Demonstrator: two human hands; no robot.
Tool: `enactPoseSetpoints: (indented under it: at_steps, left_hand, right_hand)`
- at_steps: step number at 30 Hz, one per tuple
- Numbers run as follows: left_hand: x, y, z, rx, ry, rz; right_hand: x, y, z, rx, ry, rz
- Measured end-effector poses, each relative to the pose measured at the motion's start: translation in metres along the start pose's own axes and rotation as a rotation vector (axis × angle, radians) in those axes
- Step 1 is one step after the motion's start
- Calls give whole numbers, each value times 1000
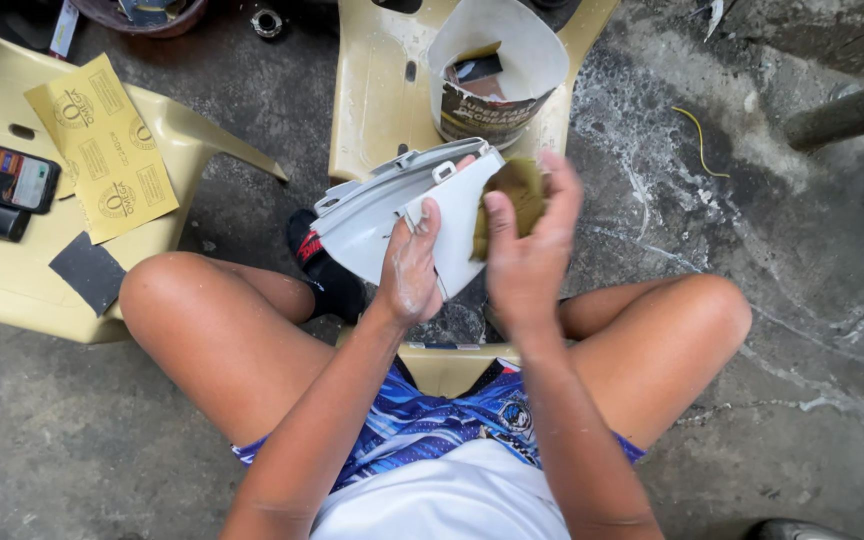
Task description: The person sits cross-legged on a plastic chair and sands a white plastic automotive part using a sanding block. They repeatedly dip the block into a bucket of water and sand different surfaces of the part, including the curved exterior and flat interior sections.
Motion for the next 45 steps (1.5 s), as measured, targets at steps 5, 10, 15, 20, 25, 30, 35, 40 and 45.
enactPoseSetpoints:
  at_steps: [5, 10, 15, 20, 25, 30, 35, 40, 45]
  left_hand:
    - [-8, 4, 3, -95, 89, 1]
    - [-13, -3, -3, -104, 101, -23]
    - [-14, -6, -7, -118, 103, -21]
    - [-8, -8, -9, -103, 74, -25]
    - [0, -7, -6, -151, 92, -46]
    - [12, 4, 2, -79, 111, -26]
    - [17, 11, 1, -154, 158, -56]
    - [14, 11, -7, -196, 161, -52]
    - [11, 10, -6, -174, 104, -68]
  right_hand:
    - [37, 33, 18, 731, -496, -79]
    - [50, 30, 4, 343, -42, -200]
    - [31, 23, -5, -280, 266, -110]
    - [11, 2, -9, -70, 88, -307]
    - [11, -8, 0, -34, 217, -316]
    - [7, -9, 39, 101, -115, -315]
    - [7, -5, 62, 862, -737, -115]
    - [-5, -9, 40, 810, -513, -342]
    - [-25, -13, 32, 334, -182, -270]
Point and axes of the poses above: each hand's wrist, its own x-axis towards the middle knuckle, its own y-axis out of the back of the hand, z = x × y, the point moved 5 cm from there along x, towards the middle knuckle, and after that the axes turned 14 degrees about z, right-handed, at the moved point
